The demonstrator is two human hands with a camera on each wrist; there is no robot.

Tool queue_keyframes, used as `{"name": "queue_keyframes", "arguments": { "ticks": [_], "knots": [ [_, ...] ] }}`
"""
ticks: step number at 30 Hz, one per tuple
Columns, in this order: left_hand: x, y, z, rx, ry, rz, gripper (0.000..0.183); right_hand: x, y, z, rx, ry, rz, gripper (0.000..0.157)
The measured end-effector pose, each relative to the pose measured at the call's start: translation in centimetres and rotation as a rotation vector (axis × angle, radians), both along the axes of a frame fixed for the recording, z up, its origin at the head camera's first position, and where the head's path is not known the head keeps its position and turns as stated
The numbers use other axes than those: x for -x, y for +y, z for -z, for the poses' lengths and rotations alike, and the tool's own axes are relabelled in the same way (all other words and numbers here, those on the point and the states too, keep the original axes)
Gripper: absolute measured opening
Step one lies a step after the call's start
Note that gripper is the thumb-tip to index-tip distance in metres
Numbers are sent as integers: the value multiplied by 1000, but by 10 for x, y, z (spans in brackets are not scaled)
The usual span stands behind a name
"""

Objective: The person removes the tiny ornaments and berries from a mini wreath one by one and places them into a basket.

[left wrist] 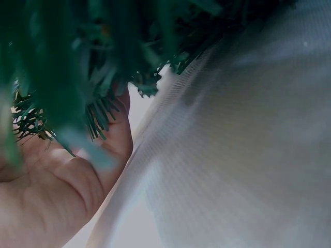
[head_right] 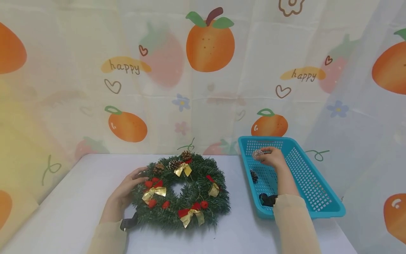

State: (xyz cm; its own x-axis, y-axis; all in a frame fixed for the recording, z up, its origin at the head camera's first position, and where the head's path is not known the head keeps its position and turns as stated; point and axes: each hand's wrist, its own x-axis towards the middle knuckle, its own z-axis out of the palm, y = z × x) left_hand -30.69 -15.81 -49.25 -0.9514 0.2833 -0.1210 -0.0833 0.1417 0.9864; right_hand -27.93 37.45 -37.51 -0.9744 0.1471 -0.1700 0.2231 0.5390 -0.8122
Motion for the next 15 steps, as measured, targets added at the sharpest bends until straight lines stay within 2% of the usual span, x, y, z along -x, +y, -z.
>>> {"name": "queue_keyframes", "arguments": {
  "ticks": [8,15],
  "knots": [
    [0,0,0,-22,-27,6,62,1,3,9,-36,-34,-22,61],
    [1,-1,0,5,2,10,61,0,1,10,-112,-67,-69,60]
  ]
}}
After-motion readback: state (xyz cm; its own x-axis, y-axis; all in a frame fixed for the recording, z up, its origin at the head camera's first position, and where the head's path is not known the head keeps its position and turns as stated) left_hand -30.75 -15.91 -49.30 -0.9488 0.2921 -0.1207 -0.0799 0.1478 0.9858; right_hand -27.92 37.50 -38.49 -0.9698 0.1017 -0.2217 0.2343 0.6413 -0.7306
